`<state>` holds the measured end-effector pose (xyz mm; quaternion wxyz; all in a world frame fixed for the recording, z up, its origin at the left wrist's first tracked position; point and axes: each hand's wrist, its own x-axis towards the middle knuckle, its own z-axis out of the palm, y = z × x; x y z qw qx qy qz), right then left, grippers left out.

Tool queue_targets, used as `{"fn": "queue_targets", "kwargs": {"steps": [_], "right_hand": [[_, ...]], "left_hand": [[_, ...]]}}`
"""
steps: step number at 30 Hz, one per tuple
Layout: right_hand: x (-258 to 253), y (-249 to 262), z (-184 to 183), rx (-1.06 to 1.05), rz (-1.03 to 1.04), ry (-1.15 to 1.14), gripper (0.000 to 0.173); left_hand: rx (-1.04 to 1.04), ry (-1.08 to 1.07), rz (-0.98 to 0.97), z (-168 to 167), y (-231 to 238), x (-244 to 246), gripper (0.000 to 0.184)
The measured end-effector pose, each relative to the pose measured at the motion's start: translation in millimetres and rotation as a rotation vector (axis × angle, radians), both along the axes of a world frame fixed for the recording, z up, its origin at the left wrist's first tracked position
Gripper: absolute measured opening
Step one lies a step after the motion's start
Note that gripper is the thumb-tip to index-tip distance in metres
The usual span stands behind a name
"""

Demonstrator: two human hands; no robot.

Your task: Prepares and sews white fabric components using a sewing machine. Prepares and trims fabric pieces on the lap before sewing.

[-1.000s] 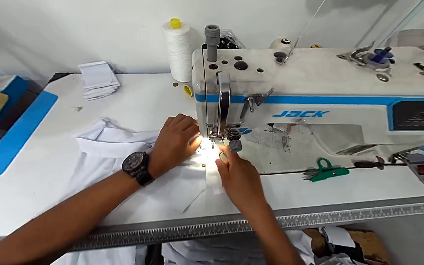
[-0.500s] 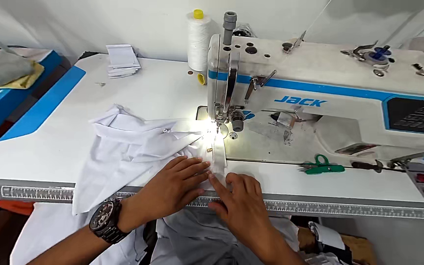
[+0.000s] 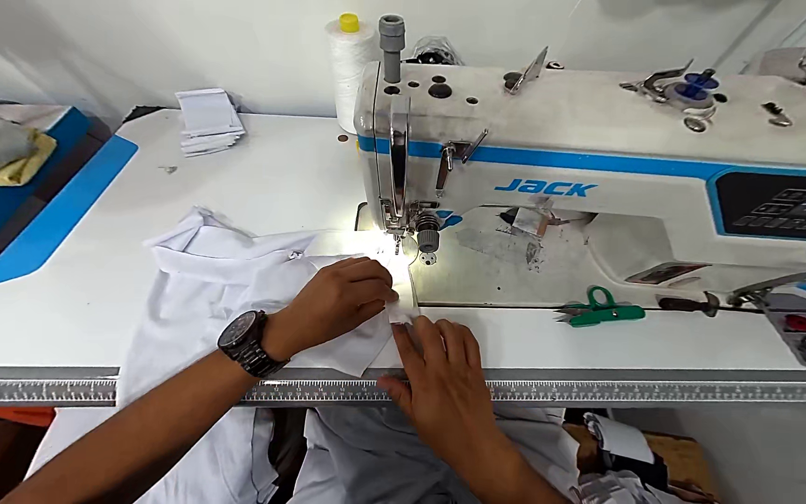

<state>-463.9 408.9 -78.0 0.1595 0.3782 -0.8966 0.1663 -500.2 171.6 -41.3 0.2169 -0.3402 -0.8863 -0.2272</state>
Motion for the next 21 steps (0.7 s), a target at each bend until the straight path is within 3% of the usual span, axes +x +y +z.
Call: {"fn": "queue_targets", "kwargs": {"steps": [3,9,14,21], "right_hand": [[-1,3,-1,0.029,0.067,-0.014,0.071],[16,12,-6,0.005,0.018,0.018,0.073],[26,6,-13,-0.023,-0.057,0.020,0.075],[27,5,-15,-0.082,-0.064,0.002,0.068]], "left_hand": [[0.025,-0.006,-0.017,-2,0,1,0.013],[-0.129,0.094,-0.077,-4,9,5,0.020],[-0.023,0.144,-0.040,0,19,9,0.017],[-0.101,0.067,-0.112,-4,23,11,0.018]]}}
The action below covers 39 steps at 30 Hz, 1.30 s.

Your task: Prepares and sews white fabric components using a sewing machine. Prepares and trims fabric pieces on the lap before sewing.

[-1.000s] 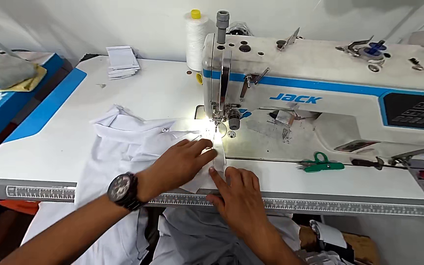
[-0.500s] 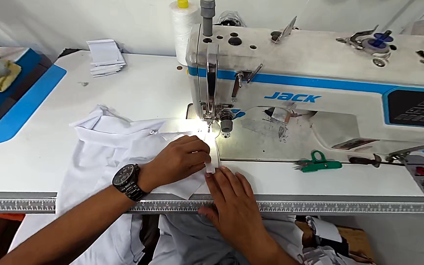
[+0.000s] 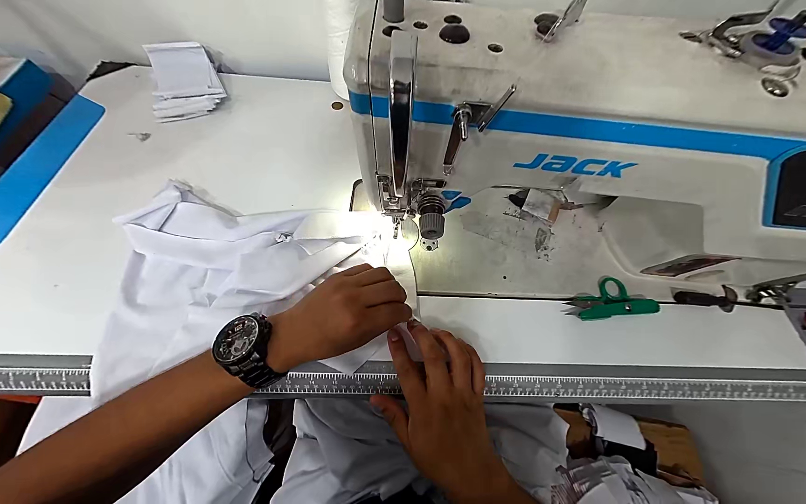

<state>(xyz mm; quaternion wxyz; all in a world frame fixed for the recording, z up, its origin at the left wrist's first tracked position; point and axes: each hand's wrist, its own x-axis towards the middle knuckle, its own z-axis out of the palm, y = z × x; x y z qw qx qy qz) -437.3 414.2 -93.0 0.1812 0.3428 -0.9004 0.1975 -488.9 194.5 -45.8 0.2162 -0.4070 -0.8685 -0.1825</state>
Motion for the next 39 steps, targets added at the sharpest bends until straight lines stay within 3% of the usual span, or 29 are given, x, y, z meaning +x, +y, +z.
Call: {"fn": "queue_targets", "kwargs": {"steps": [17,24,32,39], "right_hand": [[5,-3,0,-0.062,-0.049,-0.025,0.063],[-5,5,11,0.041,0.006,-0.067,0.070],[1,9,9,0.058,-0.015,-0.049,0.072],[1,11,6,0.033,-0.003,-0.047,0.067]], "left_hand": [[0.135,-0.096,0.055,-3,-9,0,0.015],[0.238,-0.145,0.081,1,-10,-1,0.012],[0.064,-0.016,-0.001,-3,-3,2,0.019],[0.039,-0.099,-0.016,-3,-2,-1,0.021]]}}
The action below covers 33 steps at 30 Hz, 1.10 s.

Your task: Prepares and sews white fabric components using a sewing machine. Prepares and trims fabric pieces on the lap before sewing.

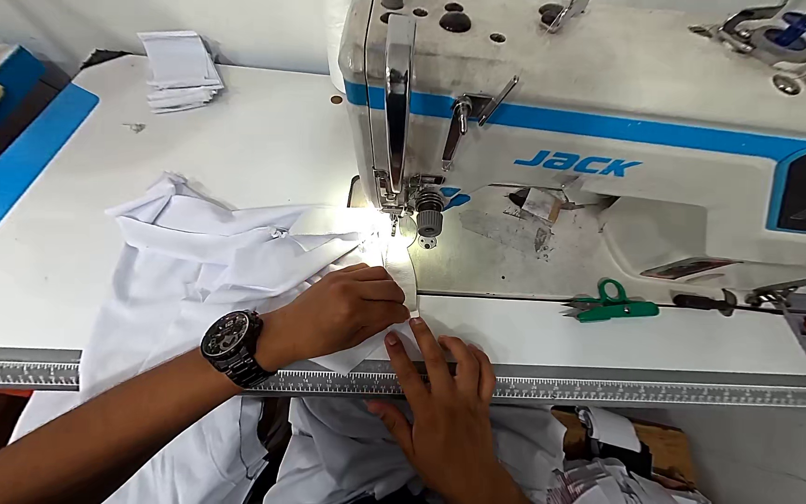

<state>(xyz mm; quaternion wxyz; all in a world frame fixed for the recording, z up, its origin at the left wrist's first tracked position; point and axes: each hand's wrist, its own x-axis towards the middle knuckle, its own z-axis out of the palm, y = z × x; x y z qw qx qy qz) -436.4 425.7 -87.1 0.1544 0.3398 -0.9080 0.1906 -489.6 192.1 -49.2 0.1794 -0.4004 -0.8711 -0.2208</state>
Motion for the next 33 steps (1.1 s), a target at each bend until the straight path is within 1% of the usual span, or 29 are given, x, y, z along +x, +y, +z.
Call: {"fn": "queue_targets", "kwargs": {"steps": [5,8,12,14,16,18,20,22,24,26,30,33], "right_hand": [[-19,9,9,-0.125,0.069,-0.029,0.059],[-32,10,16,-0.052,0.065,-0.034,0.054],[-42,15,17,0.036,0.062,0.016,0.051],[-44,18,15,0.037,0.080,0.035,0.051],[-46,20,14,0.024,0.092,0.041,0.050],[-46,21,13,0.013,0.093,0.044,0.050],[-47,21,12,0.003,0.096,0.042,0.050],[-47,21,12,-0.001,0.100,0.037,0.050],[-48,21,12,-0.006,0.100,0.039,0.050],[-48,22,11,-0.015,0.103,0.040,0.049],[-48,21,10,-0.016,0.109,0.045,0.047],[-49,21,10,-0.002,0.123,0.042,0.048]], "left_hand": [[-0.023,0.006,-0.006,0,1,1,0.021],[-0.022,0.011,-0.008,-1,1,0,0.021],[-0.003,-0.002,0.006,-2,-2,0,0.021],[0.011,-0.045,0.083,-3,-6,0,0.023],[0.010,-0.086,0.150,-1,-10,-1,0.031],[-0.028,-0.051,0.148,-1,-12,-3,0.027],[-0.055,0.040,0.124,0,-11,-3,0.023],[0.037,0.054,0.117,4,-10,-2,0.021],[0.189,-0.023,0.120,9,-13,0,0.020],[0.243,-0.056,0.097,9,-14,1,0.019],[0.023,0.052,0.027,1,-6,4,0.023],[-0.029,0.063,0.028,-2,-6,7,0.023]]}}
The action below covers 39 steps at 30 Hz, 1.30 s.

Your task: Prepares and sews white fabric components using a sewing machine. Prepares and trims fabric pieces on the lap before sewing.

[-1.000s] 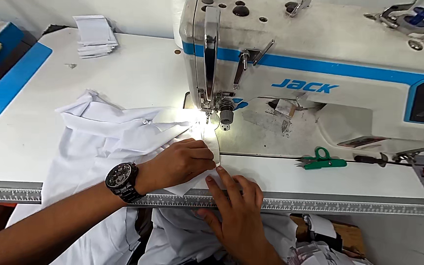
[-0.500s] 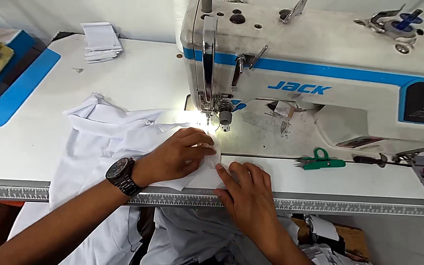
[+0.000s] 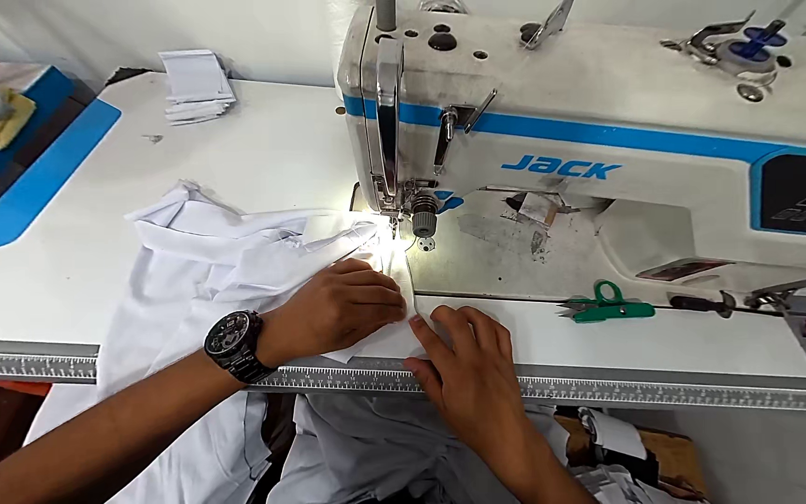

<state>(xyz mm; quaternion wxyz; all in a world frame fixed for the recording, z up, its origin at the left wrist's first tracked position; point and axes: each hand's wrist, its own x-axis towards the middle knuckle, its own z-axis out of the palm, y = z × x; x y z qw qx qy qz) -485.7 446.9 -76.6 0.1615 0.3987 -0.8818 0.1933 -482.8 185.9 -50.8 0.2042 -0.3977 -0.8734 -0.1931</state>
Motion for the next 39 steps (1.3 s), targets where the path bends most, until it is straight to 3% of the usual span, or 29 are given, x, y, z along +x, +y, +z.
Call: {"fn": "queue_targets", "kwargs": {"steps": [8,20,23,25,30,39], "right_hand": [[-14,4,12,0.129,0.153,0.042,0.052],[-25,5,16,0.050,0.243,0.006,0.047],[-33,1,19,0.066,0.264,0.016,0.046],[-34,-2,18,0.089,0.271,0.019,0.040],[-36,-2,16,0.073,0.283,-0.067,0.038],[-12,-18,10,0.075,0.164,-0.053,0.045]], "left_hand": [[-0.045,0.039,0.041,0,0,2,0.022],[0.056,-0.072,0.011,1,1,2,0.026],[0.141,-0.110,0.095,5,6,-2,0.026],[0.127,-0.122,0.255,6,13,-4,0.024],[-0.021,-0.169,0.574,-2,14,-7,0.058],[-0.045,-0.193,0.526,-7,-13,-9,0.068]]}}
